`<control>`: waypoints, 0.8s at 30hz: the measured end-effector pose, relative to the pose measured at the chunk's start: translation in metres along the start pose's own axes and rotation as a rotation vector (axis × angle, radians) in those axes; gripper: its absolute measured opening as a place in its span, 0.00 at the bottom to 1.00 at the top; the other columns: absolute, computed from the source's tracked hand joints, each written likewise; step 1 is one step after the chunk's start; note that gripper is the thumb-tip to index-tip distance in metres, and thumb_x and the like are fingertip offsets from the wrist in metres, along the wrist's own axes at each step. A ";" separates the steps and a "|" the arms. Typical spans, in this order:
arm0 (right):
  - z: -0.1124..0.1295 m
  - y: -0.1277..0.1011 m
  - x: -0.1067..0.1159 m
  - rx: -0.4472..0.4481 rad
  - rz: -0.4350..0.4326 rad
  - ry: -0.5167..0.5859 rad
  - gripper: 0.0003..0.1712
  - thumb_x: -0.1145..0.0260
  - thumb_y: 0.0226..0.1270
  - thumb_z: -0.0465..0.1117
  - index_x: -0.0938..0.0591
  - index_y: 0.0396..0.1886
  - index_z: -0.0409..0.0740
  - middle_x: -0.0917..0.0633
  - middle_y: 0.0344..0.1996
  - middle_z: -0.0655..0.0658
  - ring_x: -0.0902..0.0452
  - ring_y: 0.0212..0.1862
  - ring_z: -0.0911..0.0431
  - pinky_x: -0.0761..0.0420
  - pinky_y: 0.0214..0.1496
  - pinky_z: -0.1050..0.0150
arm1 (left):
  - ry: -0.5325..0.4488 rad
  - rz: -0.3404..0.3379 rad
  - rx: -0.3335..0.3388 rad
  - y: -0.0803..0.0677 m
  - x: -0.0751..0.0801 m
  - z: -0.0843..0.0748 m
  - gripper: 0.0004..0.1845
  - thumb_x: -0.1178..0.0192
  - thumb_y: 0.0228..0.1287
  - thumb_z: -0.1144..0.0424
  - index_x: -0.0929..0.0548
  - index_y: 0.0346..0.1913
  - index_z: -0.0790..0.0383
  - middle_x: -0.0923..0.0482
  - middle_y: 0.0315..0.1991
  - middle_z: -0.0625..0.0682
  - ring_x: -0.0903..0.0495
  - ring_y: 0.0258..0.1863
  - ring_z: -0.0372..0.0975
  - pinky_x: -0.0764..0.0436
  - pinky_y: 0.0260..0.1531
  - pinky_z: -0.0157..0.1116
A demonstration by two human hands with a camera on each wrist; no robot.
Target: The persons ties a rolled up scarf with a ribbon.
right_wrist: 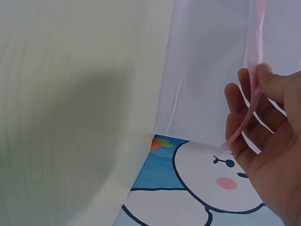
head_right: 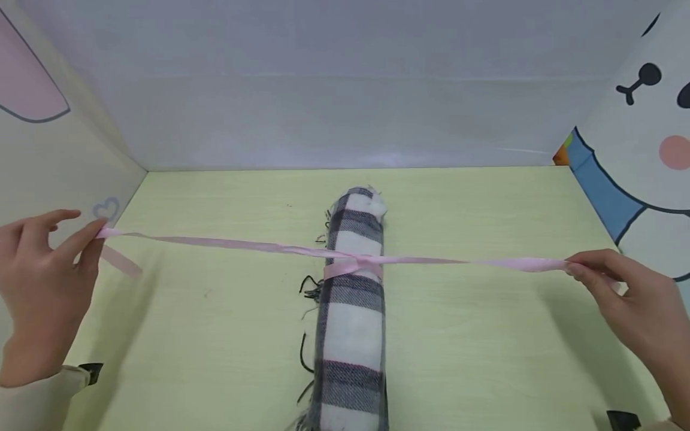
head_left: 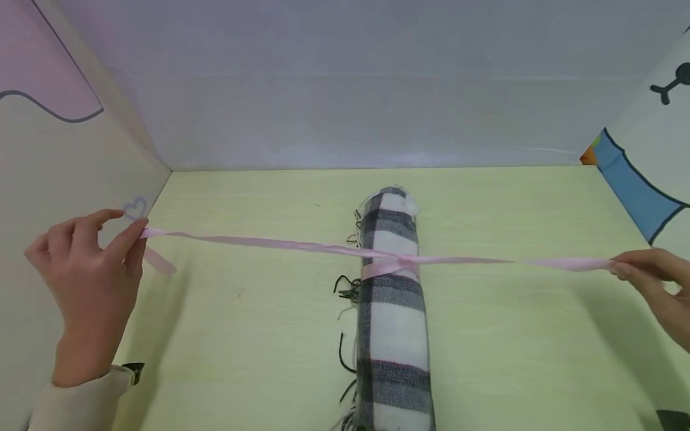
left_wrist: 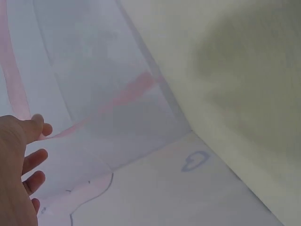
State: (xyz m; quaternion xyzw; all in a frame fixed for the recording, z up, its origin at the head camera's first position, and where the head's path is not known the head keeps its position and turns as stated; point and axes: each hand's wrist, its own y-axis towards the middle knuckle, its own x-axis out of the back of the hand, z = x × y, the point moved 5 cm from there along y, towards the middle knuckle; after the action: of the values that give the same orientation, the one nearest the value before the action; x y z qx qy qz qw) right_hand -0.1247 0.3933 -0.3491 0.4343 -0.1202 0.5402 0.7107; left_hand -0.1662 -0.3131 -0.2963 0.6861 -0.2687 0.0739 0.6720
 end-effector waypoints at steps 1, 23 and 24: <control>-0.002 0.000 0.001 -0.002 -0.005 -0.014 0.29 0.36 0.74 0.27 0.22 0.42 0.76 0.23 0.33 0.87 0.32 0.32 0.86 0.37 0.35 0.88 | 0.001 0.004 -0.016 -0.001 0.000 0.002 0.04 0.31 0.65 0.72 0.09 0.33 0.63 0.14 0.46 0.65 0.27 0.44 0.66 0.43 0.57 0.49; -0.029 -0.009 0.001 0.087 -0.009 -0.051 0.16 0.36 0.77 0.33 0.18 0.35 0.19 0.26 0.43 0.91 0.32 0.51 0.92 0.38 0.57 0.91 | 0.000 0.238 -0.156 -0.031 -0.004 0.053 0.04 0.33 0.64 0.73 0.09 0.37 0.66 0.15 0.56 0.63 0.25 0.52 0.67 0.41 0.49 0.67; -0.029 -0.009 0.000 0.092 -0.005 -0.050 0.17 0.37 0.77 0.34 0.18 0.35 0.19 0.26 0.43 0.90 0.32 0.51 0.92 0.38 0.57 0.91 | 0.001 0.238 -0.155 -0.032 -0.004 0.055 0.04 0.33 0.64 0.74 0.09 0.37 0.65 0.15 0.56 0.63 0.25 0.52 0.68 0.40 0.49 0.67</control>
State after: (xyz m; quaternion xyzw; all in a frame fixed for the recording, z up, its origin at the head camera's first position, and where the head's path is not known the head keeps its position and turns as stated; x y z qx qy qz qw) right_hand -0.1252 0.4152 -0.3709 0.4802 -0.1119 0.5324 0.6881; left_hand -0.1693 -0.3666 -0.3312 0.5953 -0.3528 0.1327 0.7097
